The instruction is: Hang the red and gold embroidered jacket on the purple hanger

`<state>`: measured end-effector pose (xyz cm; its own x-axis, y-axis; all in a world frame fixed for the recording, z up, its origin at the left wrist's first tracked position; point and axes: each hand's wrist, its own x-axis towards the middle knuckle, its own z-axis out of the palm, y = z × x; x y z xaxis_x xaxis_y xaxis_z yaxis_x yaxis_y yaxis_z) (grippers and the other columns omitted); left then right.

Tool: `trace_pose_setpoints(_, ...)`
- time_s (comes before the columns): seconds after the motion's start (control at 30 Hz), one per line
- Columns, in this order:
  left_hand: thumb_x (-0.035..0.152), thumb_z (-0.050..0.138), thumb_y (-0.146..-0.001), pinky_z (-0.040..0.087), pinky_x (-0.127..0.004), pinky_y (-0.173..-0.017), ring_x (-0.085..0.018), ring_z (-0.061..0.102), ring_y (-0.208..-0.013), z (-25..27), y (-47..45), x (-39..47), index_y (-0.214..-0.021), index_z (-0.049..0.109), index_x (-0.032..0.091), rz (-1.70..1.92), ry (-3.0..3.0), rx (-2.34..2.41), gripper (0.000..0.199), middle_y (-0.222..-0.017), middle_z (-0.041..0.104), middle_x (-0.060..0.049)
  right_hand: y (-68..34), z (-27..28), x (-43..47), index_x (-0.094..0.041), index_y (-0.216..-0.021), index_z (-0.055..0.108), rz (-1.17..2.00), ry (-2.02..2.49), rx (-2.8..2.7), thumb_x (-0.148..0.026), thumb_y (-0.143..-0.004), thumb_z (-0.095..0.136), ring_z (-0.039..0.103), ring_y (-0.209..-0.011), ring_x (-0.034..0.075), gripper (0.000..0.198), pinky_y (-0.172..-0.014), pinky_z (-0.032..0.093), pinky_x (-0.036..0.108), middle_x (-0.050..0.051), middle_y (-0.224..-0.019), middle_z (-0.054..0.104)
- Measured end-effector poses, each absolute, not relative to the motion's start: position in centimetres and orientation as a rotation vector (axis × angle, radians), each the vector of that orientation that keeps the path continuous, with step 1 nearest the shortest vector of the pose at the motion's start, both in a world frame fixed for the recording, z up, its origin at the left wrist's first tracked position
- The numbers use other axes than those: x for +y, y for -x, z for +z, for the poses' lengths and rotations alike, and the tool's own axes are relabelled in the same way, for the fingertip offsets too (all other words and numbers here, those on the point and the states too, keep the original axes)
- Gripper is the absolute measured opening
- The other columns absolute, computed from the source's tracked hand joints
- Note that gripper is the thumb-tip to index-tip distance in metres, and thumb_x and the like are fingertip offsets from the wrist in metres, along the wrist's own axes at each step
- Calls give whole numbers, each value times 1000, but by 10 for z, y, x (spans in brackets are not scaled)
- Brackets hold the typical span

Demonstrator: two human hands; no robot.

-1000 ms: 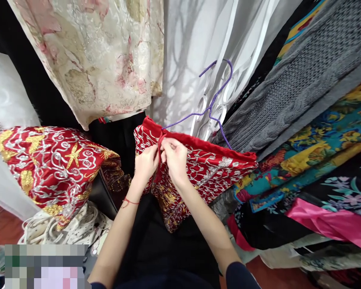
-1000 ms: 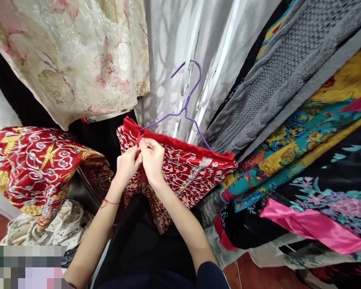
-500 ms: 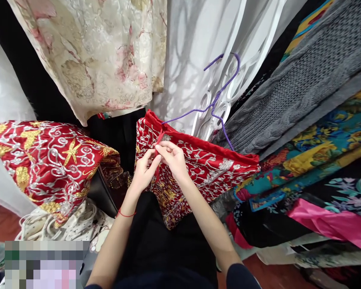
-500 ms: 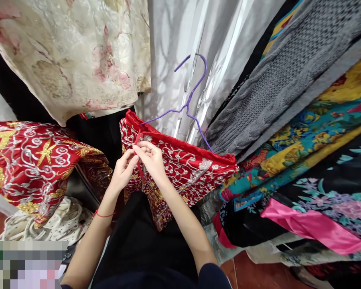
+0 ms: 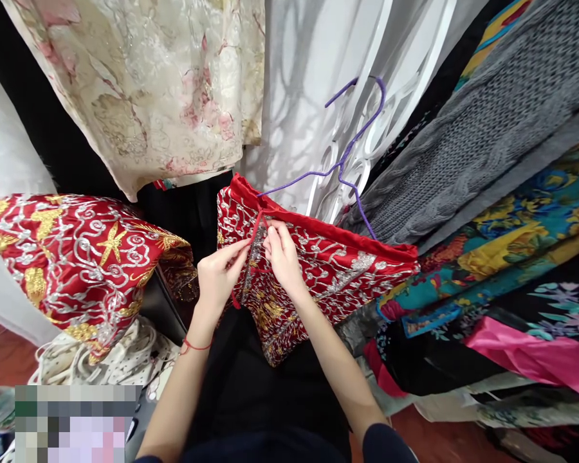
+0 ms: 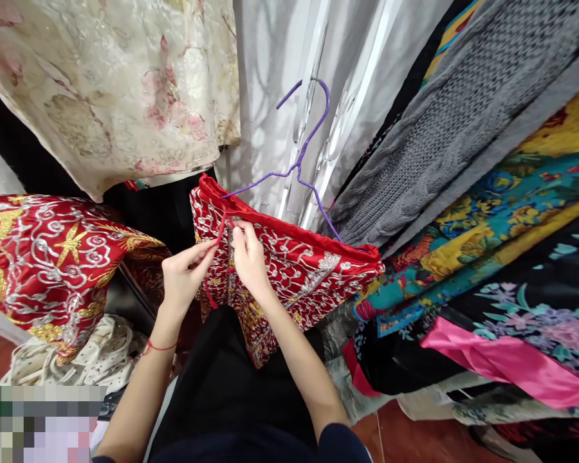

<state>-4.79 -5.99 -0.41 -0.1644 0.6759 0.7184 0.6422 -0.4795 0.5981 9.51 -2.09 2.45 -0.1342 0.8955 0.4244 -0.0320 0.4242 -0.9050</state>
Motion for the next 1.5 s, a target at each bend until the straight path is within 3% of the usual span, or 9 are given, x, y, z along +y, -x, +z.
trace_pose_setpoints(0.17, 26, 55, -91, 56, -26, -77, -17, 73, -79, -8, 29, -67, -107, 76, 17, 1657, -2157, 1574, 28, -101, 78, -8, -94, 35, -34, -23, -91, 67, 567, 1149, -1808, -48, -99, 44, 64, -81, 17, 34, -73, 42, 27, 2, -88, 71)
trace_pose_setpoints(0.4, 32, 52, -95, 52, -22, -62, -13, 66, -59, 3, 27, -64, -98, 77, 13, 1568, -1941, 1648, 31, -85, 79, -7, -101, 20, -42, -19, -84, 66, 322, 1483, -1817, -31, -104, 28, 66, -72, 19, 45, -67, 37, 28, 8, -86, 74)
trace_pose_setpoints(0.53, 27, 54, -94, 52, -23, -66, -14, 68, -66, 7, 27, -64, -91, 76, 14, 1605, -2037, 1559, 26, -88, 79, -7, -99, 23, -45, -21, -110, 63, 351, 1386, -1784, -46, -102, 37, 67, -75, 20, 37, -69, 39, 28, 5, -86, 73)
trace_pose_setpoints(0.6, 23, 56, -92, 53, -23, -69, -14, 69, -68, 7, 25, -67, -87, 75, 15, 1643, -2122, 1518, 22, -86, 78, -7, -97, 30, -47, -21, -124, 57, 339, 1403, -1763, -55, -98, 44, 68, -77, 22, 45, -70, 40, 28, 5, -88, 73)
trace_pose_setpoints(0.7, 21, 58, -91, 55, -24, -75, -15, 70, -74, 7, 24, -74, -86, 74, 16, 1709, -2209, 1465, 17, -87, 77, -7, -96, 41, -49, -22, -119, 61, 310, 1410, -1817, -58, -98, 44, 68, -78, 23, 45, -70, 41, 29, 6, -88, 73)
trace_pose_setpoints(1.0, 21, 57, -93, 57, -25, -77, -15, 72, -76, 10, 30, -81, -91, 76, 15, 1737, -2125, 1502, 19, -90, 78, -6, -98, 30, -38, -24, -99, 73, 627, 1253, -1809, -38, -102, 34, 70, -78, 22, 42, -78, 49, 32, 5, -82, 75)
trace_pose_setpoints(1.2, 30, 58, -93, 55, -26, -76, -17, 73, -79, 5, 33, -69, -96, 76, 15, 1700, -1933, 1636, 24, -96, 79, -8, -90, 14, -31, -20, -85, 64, 867, 1146, -1633, -34, -97, 37, 58, -47, 15, 32, -61, 49, 28, -3, -49, 58)
trace_pose_setpoints(1.33, 37, 56, -94, 50, -23, -63, -13, 67, -66, 6, 30, -69, -98, 74, 16, 1702, -1738, 1654, 28, -85, 76, -5, -91, 13, -26, -21, -90, 55, 1193, 981, -1503, -32, -89, 47, 50, -36, 9, 13, -44, 41, 21, -9, -51, 56)
trace_pose_setpoints(1.5, 47, 65, -87, 42, -21, -58, -9, 54, -55, 19, 26, -62, -100, 73, 19, 1676, -1726, 1701, 32, -65, 62, 3, -90, 14, -23, -22, -88, 52, 1503, 798, -1379, -35, -81, 60, 55, -44, 9, 17, -46, 46, 22, -6, -63, 62)
